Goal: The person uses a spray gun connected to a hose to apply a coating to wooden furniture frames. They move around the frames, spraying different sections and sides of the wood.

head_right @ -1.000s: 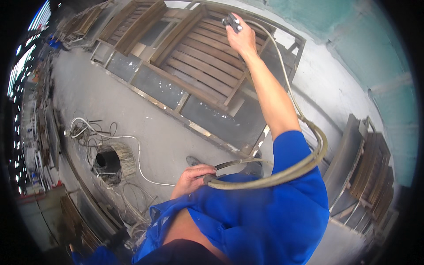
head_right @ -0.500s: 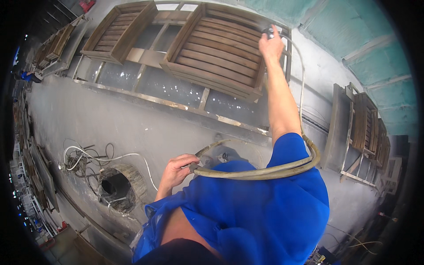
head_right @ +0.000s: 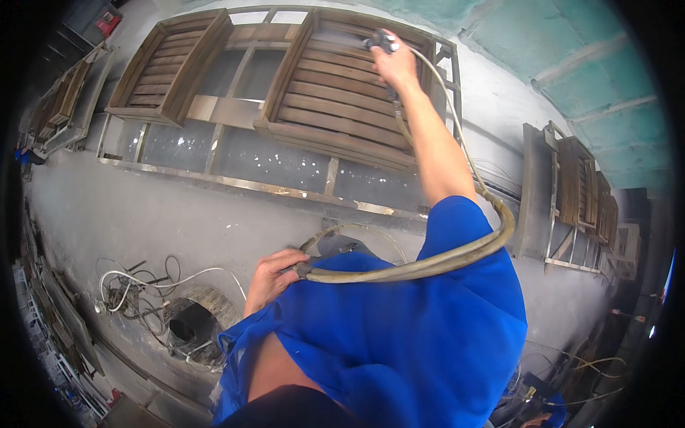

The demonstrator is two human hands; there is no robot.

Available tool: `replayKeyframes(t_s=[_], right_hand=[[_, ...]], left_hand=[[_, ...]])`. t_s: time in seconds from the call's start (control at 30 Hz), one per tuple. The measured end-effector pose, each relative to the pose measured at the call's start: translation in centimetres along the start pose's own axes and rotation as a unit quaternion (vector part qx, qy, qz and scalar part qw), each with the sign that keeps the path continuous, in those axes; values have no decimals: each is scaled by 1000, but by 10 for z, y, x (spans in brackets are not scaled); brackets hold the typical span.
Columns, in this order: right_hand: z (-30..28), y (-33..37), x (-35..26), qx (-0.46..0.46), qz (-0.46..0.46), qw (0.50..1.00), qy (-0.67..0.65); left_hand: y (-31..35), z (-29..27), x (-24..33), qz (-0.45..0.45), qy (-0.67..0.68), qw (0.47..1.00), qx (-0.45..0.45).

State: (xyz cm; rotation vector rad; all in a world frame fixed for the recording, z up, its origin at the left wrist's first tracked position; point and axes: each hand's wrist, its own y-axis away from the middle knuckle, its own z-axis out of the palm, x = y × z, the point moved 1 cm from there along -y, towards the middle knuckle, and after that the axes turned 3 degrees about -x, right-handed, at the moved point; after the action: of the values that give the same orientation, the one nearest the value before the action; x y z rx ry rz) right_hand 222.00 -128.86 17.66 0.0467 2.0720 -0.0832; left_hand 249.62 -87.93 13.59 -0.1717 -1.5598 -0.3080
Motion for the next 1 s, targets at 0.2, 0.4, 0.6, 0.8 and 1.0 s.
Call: replayKeyframes(t_s=[0.2, 0.4, 0.6, 0.8, 1.0], right_hand=[[-53, 29, -3, 139, 68, 980, 129], [-4, 56, -54, 107, 105, 986, 77], [49, 89, -82, 70, 128, 989, -22], [11, 136, -95, 227, 206, 940, 149], [59, 146, -130, 70, 152, 986, 16]], left_hand=[[-33, -70, -15, 25, -23, 993, -114], [-59, -154, -24, 52, 12, 978, -201], [-79, -213, -19, 75, 9, 952, -297], [-94, -241, -21, 73, 27, 939, -336], [-104, -241, -19, 71, 13, 917, -393]])
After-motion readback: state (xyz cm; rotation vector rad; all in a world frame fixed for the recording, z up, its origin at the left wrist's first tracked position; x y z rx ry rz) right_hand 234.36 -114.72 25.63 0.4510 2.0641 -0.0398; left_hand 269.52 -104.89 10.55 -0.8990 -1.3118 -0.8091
